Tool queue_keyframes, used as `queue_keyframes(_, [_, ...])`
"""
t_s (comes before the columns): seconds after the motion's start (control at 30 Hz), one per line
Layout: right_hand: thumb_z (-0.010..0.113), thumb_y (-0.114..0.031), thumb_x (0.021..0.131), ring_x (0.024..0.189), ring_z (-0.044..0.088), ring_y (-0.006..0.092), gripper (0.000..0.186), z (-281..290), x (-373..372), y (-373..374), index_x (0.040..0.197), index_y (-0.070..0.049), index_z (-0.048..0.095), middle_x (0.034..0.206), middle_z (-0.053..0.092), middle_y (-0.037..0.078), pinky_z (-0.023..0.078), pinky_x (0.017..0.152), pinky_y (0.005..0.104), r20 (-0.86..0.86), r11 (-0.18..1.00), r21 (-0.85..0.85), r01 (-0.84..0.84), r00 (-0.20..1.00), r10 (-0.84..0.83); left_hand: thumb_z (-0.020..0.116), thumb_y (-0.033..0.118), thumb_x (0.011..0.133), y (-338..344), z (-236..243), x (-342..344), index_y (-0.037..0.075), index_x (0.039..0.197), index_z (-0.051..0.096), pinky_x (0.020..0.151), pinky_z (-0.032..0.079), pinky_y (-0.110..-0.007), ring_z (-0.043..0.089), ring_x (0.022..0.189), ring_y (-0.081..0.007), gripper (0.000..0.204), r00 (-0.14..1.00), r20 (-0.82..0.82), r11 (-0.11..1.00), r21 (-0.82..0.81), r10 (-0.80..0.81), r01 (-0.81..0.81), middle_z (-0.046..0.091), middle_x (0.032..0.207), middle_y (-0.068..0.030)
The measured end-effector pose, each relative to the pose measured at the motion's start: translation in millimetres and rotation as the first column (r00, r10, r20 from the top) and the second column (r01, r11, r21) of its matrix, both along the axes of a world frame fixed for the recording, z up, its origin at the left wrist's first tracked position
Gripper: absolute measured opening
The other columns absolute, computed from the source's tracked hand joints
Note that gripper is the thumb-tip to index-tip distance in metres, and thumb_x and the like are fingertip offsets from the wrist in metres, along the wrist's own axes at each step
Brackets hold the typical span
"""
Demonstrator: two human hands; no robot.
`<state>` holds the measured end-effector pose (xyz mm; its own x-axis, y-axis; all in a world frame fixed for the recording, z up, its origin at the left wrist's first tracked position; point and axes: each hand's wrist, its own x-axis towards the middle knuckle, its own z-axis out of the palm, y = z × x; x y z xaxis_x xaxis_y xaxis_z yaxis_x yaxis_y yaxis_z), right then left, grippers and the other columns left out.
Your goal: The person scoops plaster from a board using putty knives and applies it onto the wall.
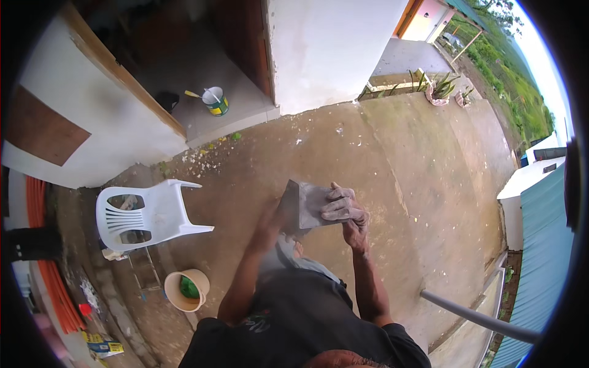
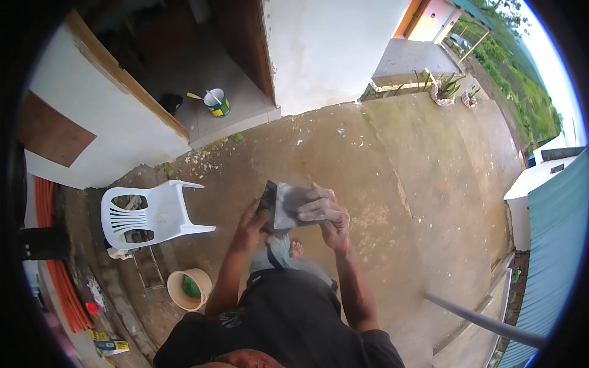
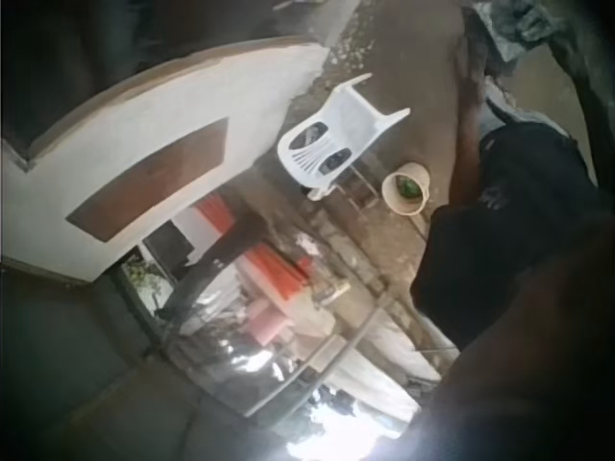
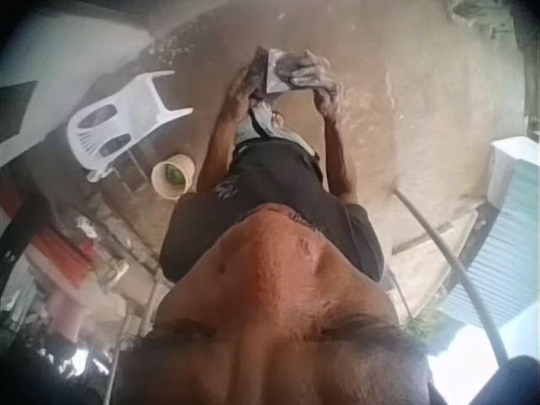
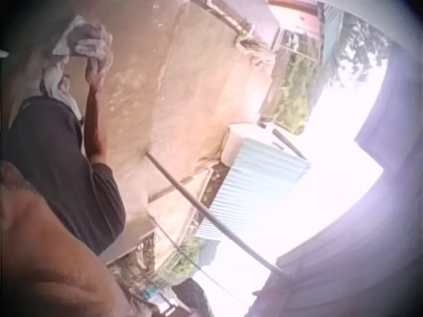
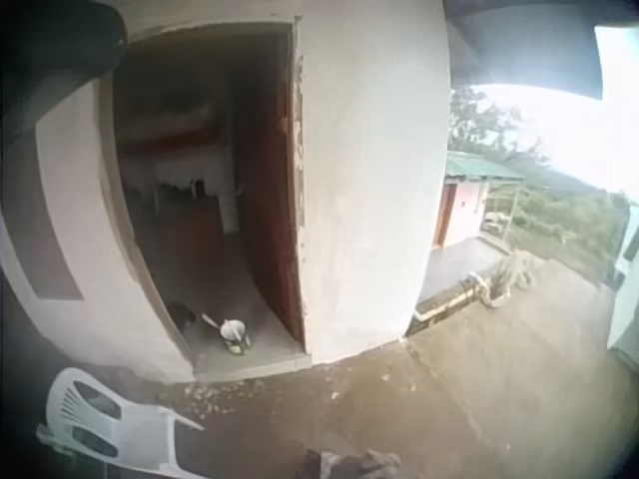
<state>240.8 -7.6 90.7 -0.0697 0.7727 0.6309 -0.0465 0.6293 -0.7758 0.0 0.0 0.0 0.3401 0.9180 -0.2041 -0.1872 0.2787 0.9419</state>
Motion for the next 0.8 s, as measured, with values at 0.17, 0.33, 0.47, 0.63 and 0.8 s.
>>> queue_keyframes(0.17, [0.057, -0.011, 0.086, 0.098, 0.058, 0.0249, 0.018, 3.6, 20.5, -87.6, 0.083, -0.006, 0.075, 0.088, 0.070, 0.007, 0.034, 0.105, 0.0495, 0.121, 0.948, -0.025, 0.317, 0.942, -0.312, 0.056, 0.025, 0.095, -108.2, 80.3, 31.5, -0.006, 0.139, 0.036, 0.099, 0.039, -0.029, 0.050, 0.118, -0.0164, 0.057, 0.990, 0.072, 0.982, -0.140, -0.121, 0.130, 0.050, 0.131, -0.0108])
queue_keyframes(0.33, [0.054, -0.001, 0.083, 0.100, 0.060, 0.0251, 0.023, -75.2, 22.6, -131.4, 0.085, -0.010, 0.075, 0.094, 0.071, 0.007, 0.040, 0.101, 0.0407, 0.341, 0.832, -0.108, 0.544, 0.807, -0.483, 0.054, 0.028, 0.096, -155.8, 83.1, 4.9, -0.007, 0.140, 0.032, 0.100, 0.038, -0.031, 0.049, 0.120, -0.0197, 0.061, 0.980, -0.173, 0.993, 0.049, -0.100, 0.110, 0.049, 0.133, -0.0134])
queue_keyframes(0.47, [0.050, 0.001, 0.075, 0.099, 0.063, 0.0277, 0.032, -261.3, 66.9, -240.8, 0.091, -0.012, 0.074, 0.100, 0.070, 0.011, 0.048, 0.090, 0.0391, 0.573, 0.584, -0.406, 0.703, 0.693, -0.437, 0.052, 0.024, 0.096, -186.3, 93.6, -35.4, -0.006, 0.133, 0.038, 0.082, 0.043, -0.029, 0.053, 0.098, -0.0181, 0.049, 0.985, -0.162, 0.997, 0.057, 0.059, -0.051, 0.052, 0.114, -0.0114])
queue_keyframes(0.63, [0.050, -0.010, 0.078, 0.074, 0.068, 0.0306, 0.029, -359.9, 97.8, -456.3, 0.092, -0.013, 0.076, 0.088, 0.071, 0.014, 0.053, 0.071, 0.0394, 0.823, -0.246, -0.508, 0.826, 0.381, -0.420, 0.049, 0.024, 0.097, -268.0, 89.4, -106.3, -0.004, 0.127, 0.045, 0.071, 0.047, -0.025, 0.056, 0.083, -0.0127, 0.041, 0.883, -0.228, 0.908, 0.191, 0.410, -0.373, 0.058, 0.100, -0.0078])
queue_keyframes(0.8, [0.052, -0.010, 0.078, 0.070, 0.065, 0.0229, 0.024, -361.9, 64.5, -544.1, 0.088, -0.007, 0.074, 0.077, 0.069, 0.012, 0.049, 0.063, 0.0383, 0.823, -0.236, -0.492, 0.838, 0.359, -0.440, 0.050, 0.034, 0.096, -346.3, 17.0, -201.3, -0.001, 0.139, 0.038, 0.099, 0.038, -0.038, 0.049, 0.115, -0.0300, 0.057, 0.856, -0.316, 0.908, 0.059, 0.410, -0.414, 0.048, 0.131, -0.0225])
